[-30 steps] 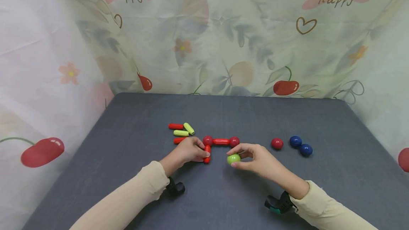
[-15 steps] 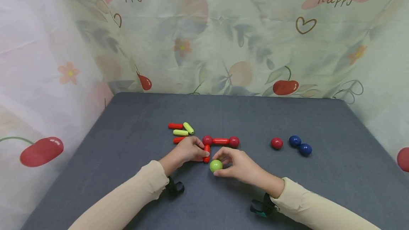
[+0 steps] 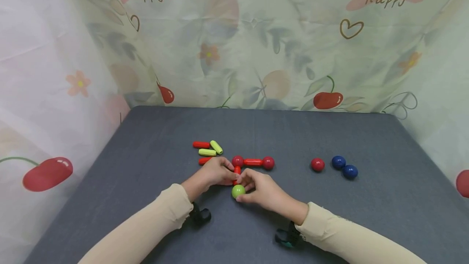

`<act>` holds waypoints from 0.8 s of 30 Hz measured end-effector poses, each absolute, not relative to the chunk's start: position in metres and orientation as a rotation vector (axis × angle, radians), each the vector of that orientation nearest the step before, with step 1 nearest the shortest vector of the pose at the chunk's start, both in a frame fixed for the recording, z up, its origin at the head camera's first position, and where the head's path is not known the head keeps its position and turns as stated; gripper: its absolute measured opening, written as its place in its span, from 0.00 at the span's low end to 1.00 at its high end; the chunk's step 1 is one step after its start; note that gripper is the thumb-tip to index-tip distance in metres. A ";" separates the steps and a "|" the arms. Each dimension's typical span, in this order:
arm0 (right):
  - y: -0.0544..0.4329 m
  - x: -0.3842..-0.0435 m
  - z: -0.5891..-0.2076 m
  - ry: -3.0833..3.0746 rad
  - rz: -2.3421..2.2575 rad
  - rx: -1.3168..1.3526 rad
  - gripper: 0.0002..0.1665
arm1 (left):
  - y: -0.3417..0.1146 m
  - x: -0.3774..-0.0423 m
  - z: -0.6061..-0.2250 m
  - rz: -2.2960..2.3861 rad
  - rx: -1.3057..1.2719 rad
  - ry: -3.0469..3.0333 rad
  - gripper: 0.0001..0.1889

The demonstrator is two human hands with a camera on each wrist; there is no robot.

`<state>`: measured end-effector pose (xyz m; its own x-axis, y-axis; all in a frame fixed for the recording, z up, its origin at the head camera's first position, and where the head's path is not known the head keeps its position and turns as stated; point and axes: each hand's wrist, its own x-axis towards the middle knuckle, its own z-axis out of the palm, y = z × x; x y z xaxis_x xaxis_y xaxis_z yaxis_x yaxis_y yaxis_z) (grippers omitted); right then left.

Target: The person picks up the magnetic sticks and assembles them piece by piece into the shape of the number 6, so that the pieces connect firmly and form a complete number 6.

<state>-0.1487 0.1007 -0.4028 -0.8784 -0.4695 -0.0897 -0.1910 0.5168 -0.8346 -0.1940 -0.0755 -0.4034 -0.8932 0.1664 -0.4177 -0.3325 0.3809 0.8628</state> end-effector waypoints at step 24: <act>0.102 -0.157 -0.409 2.305 -1.420 -0.540 0.19 | -0.080 -0.194 -0.399 1.541 -0.158 2.103 0.12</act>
